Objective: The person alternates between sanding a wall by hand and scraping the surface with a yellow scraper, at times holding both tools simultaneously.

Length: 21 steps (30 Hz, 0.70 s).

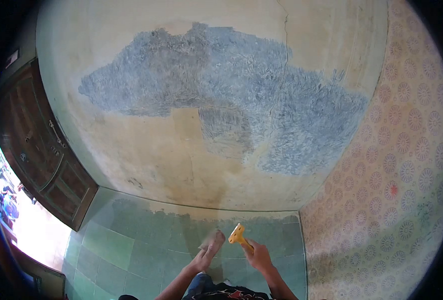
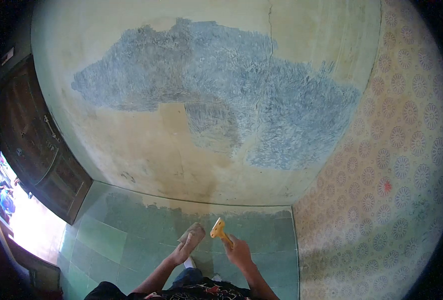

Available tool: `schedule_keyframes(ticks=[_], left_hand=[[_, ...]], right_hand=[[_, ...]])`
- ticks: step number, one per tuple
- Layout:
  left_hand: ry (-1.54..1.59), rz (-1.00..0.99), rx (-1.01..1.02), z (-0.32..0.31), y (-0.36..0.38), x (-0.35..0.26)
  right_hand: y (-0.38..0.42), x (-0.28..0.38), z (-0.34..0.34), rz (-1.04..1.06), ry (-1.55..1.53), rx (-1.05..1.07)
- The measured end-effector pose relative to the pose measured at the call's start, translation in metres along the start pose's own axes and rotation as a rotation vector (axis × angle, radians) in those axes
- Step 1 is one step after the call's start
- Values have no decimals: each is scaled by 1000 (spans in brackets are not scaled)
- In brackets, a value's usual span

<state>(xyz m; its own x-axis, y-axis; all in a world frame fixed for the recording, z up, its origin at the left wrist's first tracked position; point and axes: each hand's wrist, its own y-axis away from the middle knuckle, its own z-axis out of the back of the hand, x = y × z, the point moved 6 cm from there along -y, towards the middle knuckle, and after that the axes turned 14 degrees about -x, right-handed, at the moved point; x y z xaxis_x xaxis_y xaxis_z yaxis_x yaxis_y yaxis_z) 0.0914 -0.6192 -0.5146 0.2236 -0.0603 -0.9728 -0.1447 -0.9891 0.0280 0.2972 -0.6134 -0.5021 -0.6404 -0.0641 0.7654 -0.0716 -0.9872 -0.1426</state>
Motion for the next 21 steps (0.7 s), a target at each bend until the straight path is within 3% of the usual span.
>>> schedule_keyframes(ticks=[3, 5, 6, 8, 9, 11, 15, 17, 21], left_hand=[[-82, -39, -161, 12, -6, 22], [57, 24, -345, 22, -12, 41], [57, 26, -346, 21, -11, 32], [-8, 13, -213, 14, -12, 11], [-8, 14, -214, 16, -14, 11], [138, 18, 18, 5, -15, 8], [-65, -71, 26, -21, -12, -25], [187, 26, -115, -23, -15, -24], [40, -63, -238, -25, -21, -21]], right_hand=[[15, 19, 3, 135, 123, 31], [33, 34, -18, 337, 107, 318], [33, 47, -10, 336, 107, 320], [37, 57, -7, 4, -108, 609], [35, 51, -5, 5, -109, 611], [29, 30, -2, -179, -399, 651], [11, 20, 5, -137, -303, 462], [7, 16, 21, -88, -172, 133], [12, 19, 19, 70, -107, 20]])
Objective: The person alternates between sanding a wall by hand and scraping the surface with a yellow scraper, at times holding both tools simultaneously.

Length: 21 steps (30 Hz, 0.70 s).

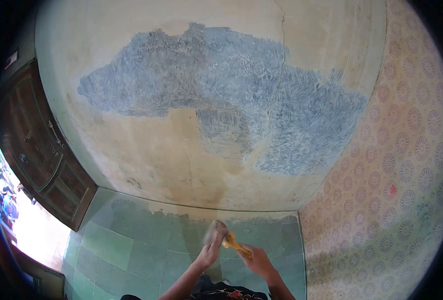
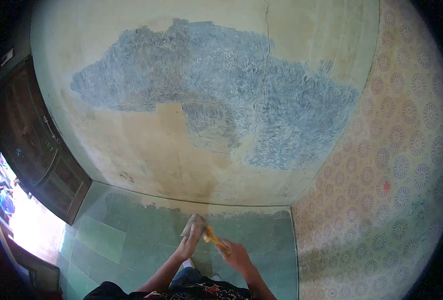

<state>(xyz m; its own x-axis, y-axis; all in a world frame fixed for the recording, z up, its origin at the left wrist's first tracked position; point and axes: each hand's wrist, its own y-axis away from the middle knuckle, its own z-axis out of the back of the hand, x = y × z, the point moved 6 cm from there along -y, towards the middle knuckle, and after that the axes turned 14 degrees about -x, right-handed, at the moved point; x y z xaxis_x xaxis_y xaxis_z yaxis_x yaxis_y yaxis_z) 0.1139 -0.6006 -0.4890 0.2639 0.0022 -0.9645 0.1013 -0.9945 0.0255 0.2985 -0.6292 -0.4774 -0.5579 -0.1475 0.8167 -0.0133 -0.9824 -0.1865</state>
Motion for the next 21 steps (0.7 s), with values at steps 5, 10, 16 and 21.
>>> schedule_keyframes(ticks=[5, 10, 16, 21], left_hand=[[-277, 425, 77, 11, 4, 10], [-206, -26, 251, 6, 3, 0], [80, 14, 115, -6, -13, -10], [-161, 24, 81, 16, -50, -6]], right_hand=[[6, 30, 2, -143, -149, 348], [-9, -19, -5, -125, -161, 195], [-22, 6, 4, -15, -85, -40], [-51, 5, -4, -80, -62, 11]])
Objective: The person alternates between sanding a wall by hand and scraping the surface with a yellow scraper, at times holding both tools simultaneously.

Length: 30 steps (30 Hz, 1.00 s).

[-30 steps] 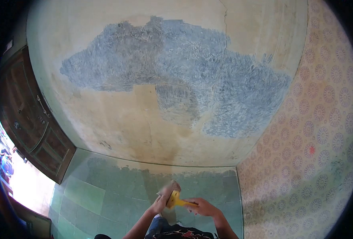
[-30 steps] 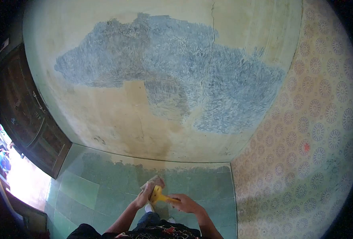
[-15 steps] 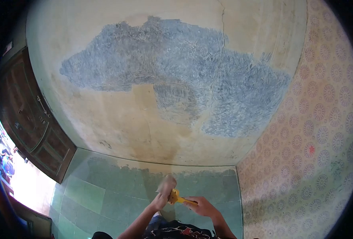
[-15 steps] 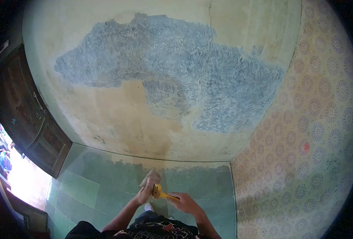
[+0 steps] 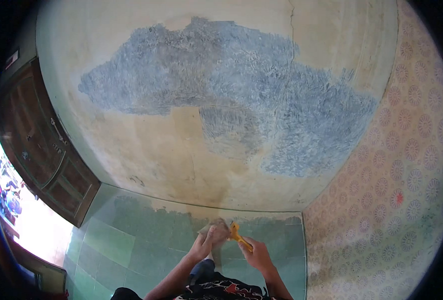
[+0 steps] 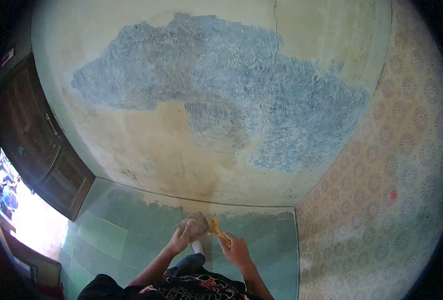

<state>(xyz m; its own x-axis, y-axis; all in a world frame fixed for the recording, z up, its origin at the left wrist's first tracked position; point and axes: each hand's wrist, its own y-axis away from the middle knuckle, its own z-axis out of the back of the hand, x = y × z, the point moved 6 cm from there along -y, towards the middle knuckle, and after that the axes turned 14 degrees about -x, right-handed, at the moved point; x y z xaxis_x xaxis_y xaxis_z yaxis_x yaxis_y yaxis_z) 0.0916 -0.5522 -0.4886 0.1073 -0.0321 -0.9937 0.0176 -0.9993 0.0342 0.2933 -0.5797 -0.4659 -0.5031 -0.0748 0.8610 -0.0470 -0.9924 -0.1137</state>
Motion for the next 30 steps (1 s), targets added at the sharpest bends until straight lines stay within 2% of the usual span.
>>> schedule_keyframes(ticks=[2, 6, 8, 9, 11, 12, 14, 15, 16, 17, 18, 19, 20, 21, 22, 24, 26, 27, 29, 30], left_hand=[[-178, -239, -128, 11, -20, -8], [-255, -329, -25, 5, -70, 0], [-280, -21, 15, -1, -97, 12], [-269, -35, 13, 4, -127, 26], [180, -249, 16, 26, -192, 47], [189, -84, 63, 39, -208, -4], [256, -457, -9, 76, -283, -59], [96, -451, -131, 92, -321, -110], [-256, -860, -225, 108, -350, -170], [-298, -1040, -273, 111, -374, -242], [-339, -1314, -338, 105, -378, -319], [-343, -1473, -394, 98, -382, -385], [-498, -1658, -530, 86, -378, -443], [-456, -1829, -533, 74, -394, -488], [-528, -1852, -585, 63, -413, -526], [-592, -1879, -629, 44, -452, -569], [-760, -1877, -747, 25, -491, -584], [-752, -1884, -740, 18, -499, -576], [-1029, -1989, -779, -2, -508, -540], [-968, -2041, -558, 0, -508, -525]], right_hand=[[-21, -3, -1, 111, 116, -164], [-53, 2, -30, 124, 275, -145], [-70, 4, -54, 295, 147, -90], [-88, 12, -53, 309, 157, -96], [-110, 6, -68, -171, -213, 245], [-126, 2, -70, -163, -209, 247], [-153, -13, -75, -277, -251, 259], [-166, -5, -75, -275, -251, 257], [-183, 7, -68, -221, -179, 127], [-198, 17, -63, -166, -110, -6], [-209, 19, -66, -163, -115, -14], [-221, 23, -64, -110, -141, -73], [-230, 28, -62, -59, -162, -134], [-237, 30, -64, -63, -159, -146], [-242, 34, -63, -46, -146, -176], [-247, 42, -64, -31, -134, -217], [-251, 39, -67, -118, -146, -233], [-254, 33, -70, -118, -148, -244], [-257, 24, -69, -82, -116, -286], [-260, 24, -67, -89, -122, -291]])
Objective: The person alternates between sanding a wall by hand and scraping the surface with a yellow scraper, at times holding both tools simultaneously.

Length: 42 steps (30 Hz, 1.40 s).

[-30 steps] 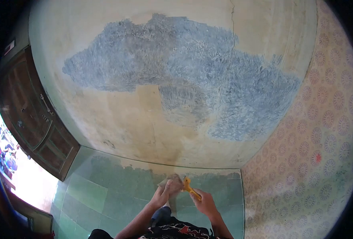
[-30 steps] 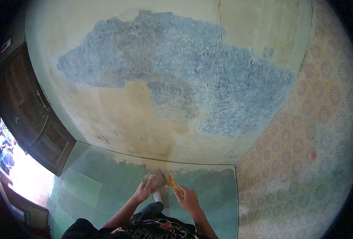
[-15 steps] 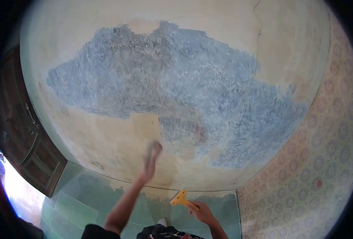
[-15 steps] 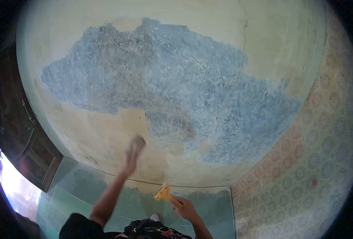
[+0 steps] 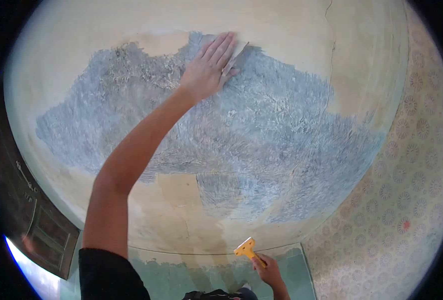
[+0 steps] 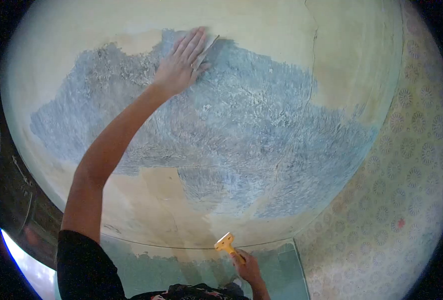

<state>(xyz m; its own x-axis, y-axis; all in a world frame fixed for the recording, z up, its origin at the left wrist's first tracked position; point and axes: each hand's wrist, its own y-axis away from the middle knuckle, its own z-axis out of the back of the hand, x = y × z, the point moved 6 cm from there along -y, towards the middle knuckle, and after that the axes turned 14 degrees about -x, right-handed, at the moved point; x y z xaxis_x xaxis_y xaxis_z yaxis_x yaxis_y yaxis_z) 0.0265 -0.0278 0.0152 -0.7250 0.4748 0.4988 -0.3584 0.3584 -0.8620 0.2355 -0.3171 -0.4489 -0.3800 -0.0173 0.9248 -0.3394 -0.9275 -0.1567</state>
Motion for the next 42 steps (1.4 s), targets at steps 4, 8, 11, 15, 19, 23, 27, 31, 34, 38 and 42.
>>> schedule_keyframes(ticks=[4, 8, 11, 15, 19, 23, 27, 31, 34, 38, 42], left_hand=[[153, 219, 214, -8, -25, 54], [-143, 23, 48, -1, 7, 26], [-37, -129, 220, -4, 1, 26], [-177, 240, -182, 8, -5, 45], [-86, -117, 230, -6, -3, 20], [-278, 274, -109, -2, 5, 32], [-129, -83, 221, -4, 1, 4], [-177, 131, 154, -7, -16, 20], [-96, 21, 178, -14, 21, -16], [270, 503, 111, 10, -10, 30], [-162, 427, -3, -1, 12, 37]], right_hand=[[-12, 2, 10, -68, 82, -30], [-27, 16, 6, -15, 38, -47], [-39, 23, -4, -47, 21, -8], [-46, 22, -17, 2, -24, 31], [-48, 22, -17, 10, -44, 26], [-47, 21, -7, -17, -20, 16], [-42, 14, 2, -42, 51, 19], [-44, 5, 4, -57, -23, -19], [-46, 8, 6, -54, -11, 1], [-49, 11, 4, -17, -25, -5], [-56, 15, 1, -10, -7, 19]])
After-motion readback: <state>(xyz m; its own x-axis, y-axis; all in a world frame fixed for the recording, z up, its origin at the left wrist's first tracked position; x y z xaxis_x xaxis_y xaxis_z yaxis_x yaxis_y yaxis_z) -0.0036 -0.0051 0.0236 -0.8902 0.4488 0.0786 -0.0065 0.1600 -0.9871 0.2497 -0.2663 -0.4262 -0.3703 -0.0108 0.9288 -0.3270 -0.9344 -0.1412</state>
